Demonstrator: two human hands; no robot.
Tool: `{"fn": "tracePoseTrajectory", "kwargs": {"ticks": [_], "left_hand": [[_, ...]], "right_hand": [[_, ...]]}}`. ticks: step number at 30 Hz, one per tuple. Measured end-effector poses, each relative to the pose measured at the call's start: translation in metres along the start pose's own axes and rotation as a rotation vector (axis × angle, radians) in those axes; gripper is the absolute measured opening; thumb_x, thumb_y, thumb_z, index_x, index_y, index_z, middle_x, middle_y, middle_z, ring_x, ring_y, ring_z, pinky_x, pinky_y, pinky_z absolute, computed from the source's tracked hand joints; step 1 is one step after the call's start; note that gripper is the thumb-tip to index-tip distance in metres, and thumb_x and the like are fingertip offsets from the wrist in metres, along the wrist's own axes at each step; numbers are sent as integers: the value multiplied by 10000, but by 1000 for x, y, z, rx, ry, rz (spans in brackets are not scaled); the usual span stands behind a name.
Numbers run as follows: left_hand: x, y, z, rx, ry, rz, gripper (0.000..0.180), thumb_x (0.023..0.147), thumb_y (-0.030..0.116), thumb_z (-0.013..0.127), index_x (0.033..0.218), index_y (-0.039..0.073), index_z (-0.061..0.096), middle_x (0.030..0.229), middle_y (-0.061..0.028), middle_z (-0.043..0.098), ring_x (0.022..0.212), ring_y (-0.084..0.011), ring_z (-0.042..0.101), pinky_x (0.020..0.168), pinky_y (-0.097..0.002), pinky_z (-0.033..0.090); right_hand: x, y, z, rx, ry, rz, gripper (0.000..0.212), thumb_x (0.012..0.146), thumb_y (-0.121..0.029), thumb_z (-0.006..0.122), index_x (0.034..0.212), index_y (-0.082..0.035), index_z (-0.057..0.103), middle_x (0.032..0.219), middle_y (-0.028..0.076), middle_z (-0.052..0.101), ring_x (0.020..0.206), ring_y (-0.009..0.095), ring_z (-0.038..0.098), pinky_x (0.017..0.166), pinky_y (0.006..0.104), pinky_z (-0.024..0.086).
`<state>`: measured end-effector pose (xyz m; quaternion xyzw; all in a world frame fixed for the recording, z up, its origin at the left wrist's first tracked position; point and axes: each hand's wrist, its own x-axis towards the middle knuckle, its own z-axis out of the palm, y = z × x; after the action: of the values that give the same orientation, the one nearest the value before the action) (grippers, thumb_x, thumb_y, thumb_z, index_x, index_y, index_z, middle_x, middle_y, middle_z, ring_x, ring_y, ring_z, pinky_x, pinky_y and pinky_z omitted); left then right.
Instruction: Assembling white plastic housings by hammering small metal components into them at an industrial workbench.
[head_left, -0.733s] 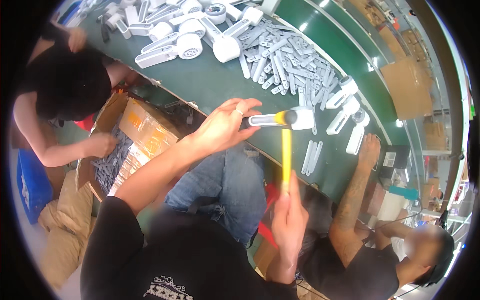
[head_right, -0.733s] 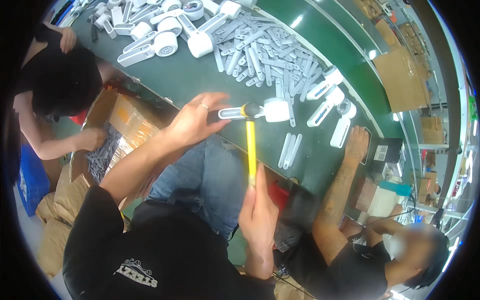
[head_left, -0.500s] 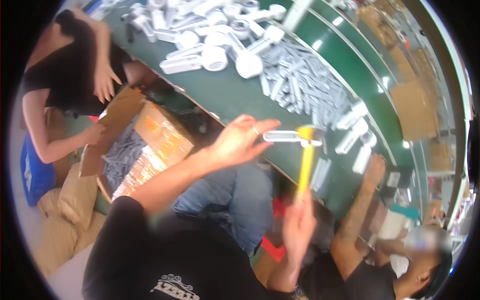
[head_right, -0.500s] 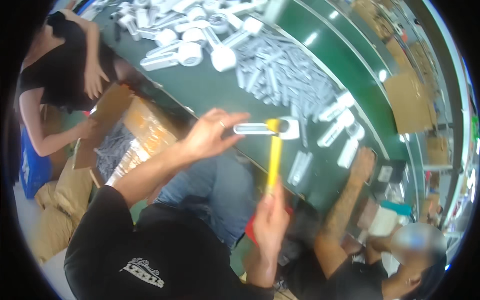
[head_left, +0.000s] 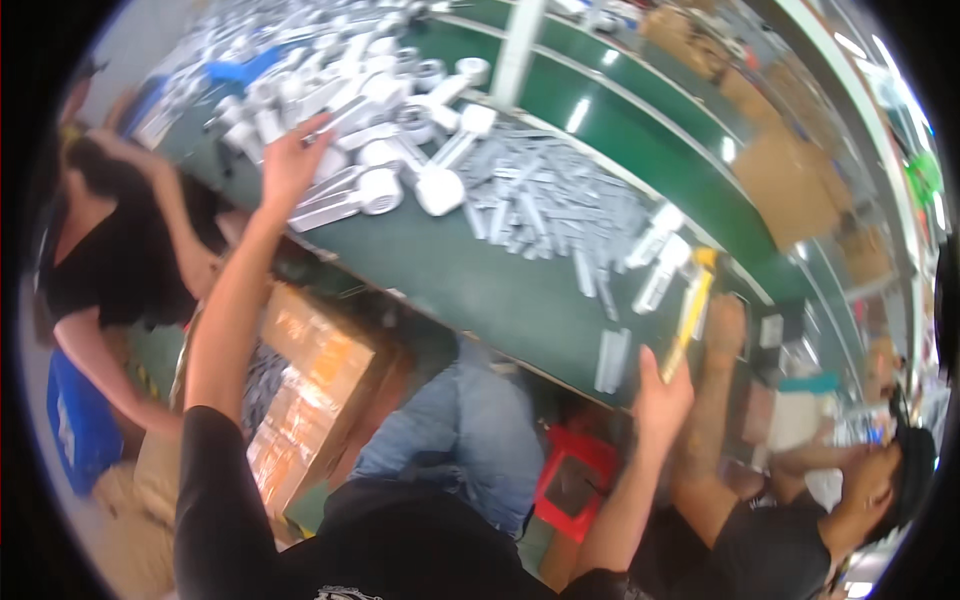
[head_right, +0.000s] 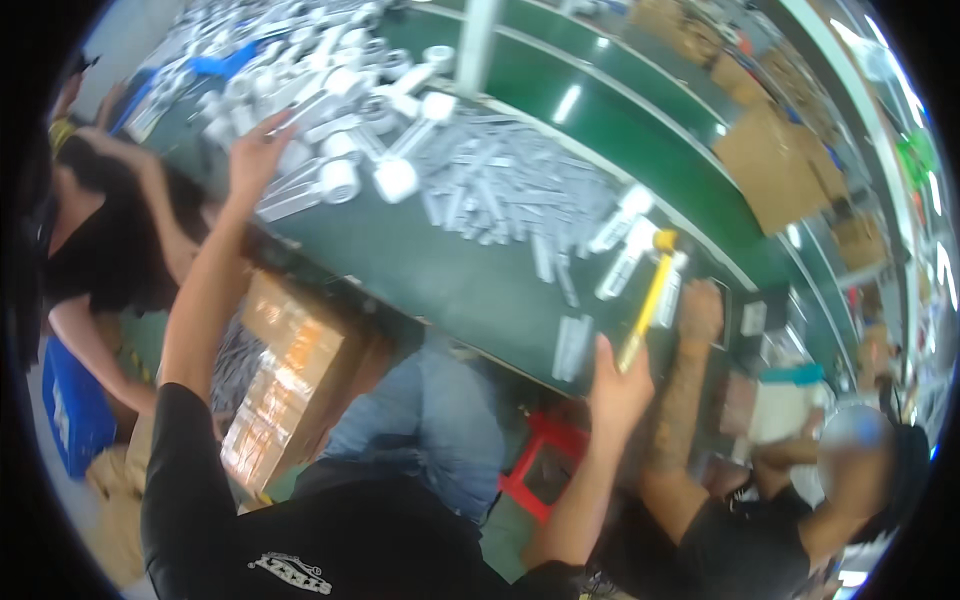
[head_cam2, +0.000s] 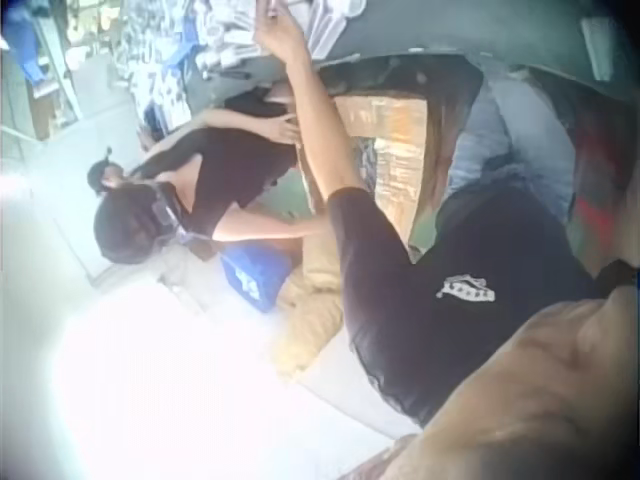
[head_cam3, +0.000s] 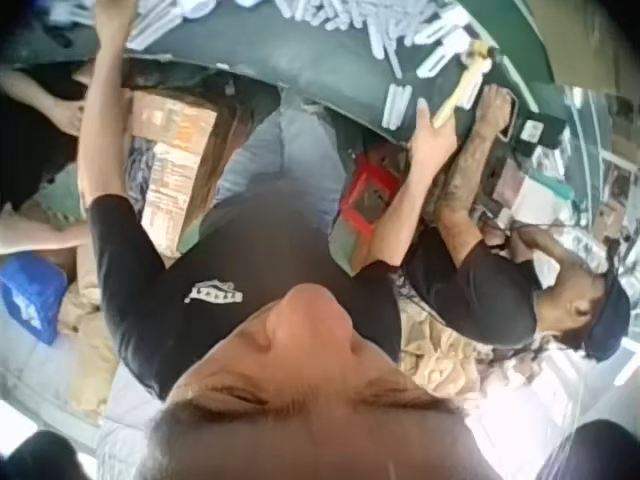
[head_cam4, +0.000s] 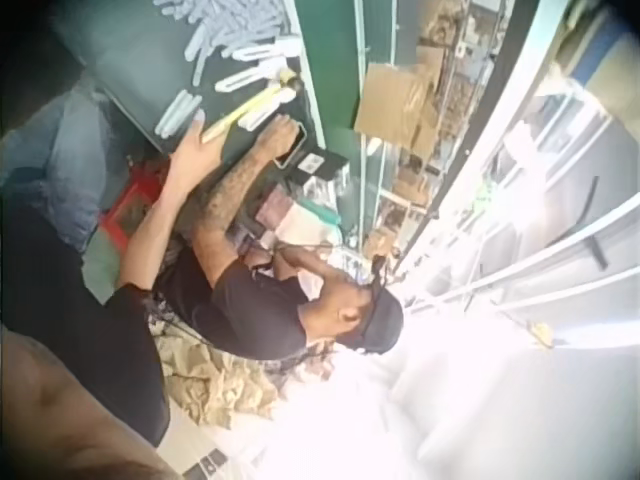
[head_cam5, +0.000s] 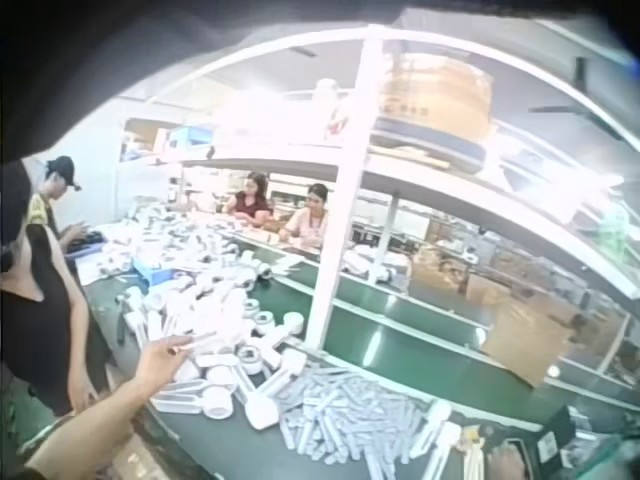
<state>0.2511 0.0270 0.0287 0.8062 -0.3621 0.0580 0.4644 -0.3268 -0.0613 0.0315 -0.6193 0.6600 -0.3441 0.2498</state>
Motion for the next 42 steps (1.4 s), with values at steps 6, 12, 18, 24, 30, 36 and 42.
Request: {"fn": "tracePoseTrajectory", "kwargs": {"ticks": [6,12,18,24,30,36,42], "left_hand": [[34,-39,21,138,-34,146,461,980,266,758,1411,112,704,1355,-195,723,1264,-344,688,1085,-398,519],[-40,8,-10,132,-60,446,419,995,118,729,1412,106,687,1513,-128,644,1380,-329,615,1151,-422,481],[-123,60,-37,-5,-183,449,375,964,9,745,1333,69,727,1386,-130,727,1301,-318,674,1120,-412,506],[-117,125,39,-135,-402,528,362,962,49,756,1323,74,740,1349,-135,739,1262,-299,696,1084,-392,533],[-89,171,124,-104,-596,909,251,878,119,798,1126,77,798,1126,-121,749,1136,-315,686,980,-441,560],[-84,183,202,66,-666,1169,90,760,102,772,845,78,756,991,-111,683,1054,-334,658,920,-447,569],[-75,180,167,44,-667,1051,262,846,35,761,1100,67,700,957,-148,704,949,-384,690,888,-479,566]], "right_hand": [[53,-27,22,-110,0,29,543,875,-426,889,1056,57,718,704,178,712,513,277,680,515,419,534],[95,19,34,-195,170,-100,419,976,-363,743,1028,53,762,780,268,734,748,433,757,701,485,591],[13,-28,-48,221,-65,7,229,1002,-154,774,1141,26,761,760,38,708,609,67,603,531,278,463],[-15,-26,36,100,-666,-216,311,959,-165,820,1228,-18,762,667,-17,640,496,56,544,464,284,428],[-13,-24,14,264,-646,14,490,946,-129,817,1414,-62,690,672,-31,603,486,61,515,453,279,404],[-27,12,-40,488,-423,160,532,985,-64,750,1502,-51,624,669,-37,577,467,52,488,418,249,364],[-27,20,-6,382,-309,-159,371,1047,-186,734,1403,-83,712,647,-106,514,535,11,455,482,238,358]]}}
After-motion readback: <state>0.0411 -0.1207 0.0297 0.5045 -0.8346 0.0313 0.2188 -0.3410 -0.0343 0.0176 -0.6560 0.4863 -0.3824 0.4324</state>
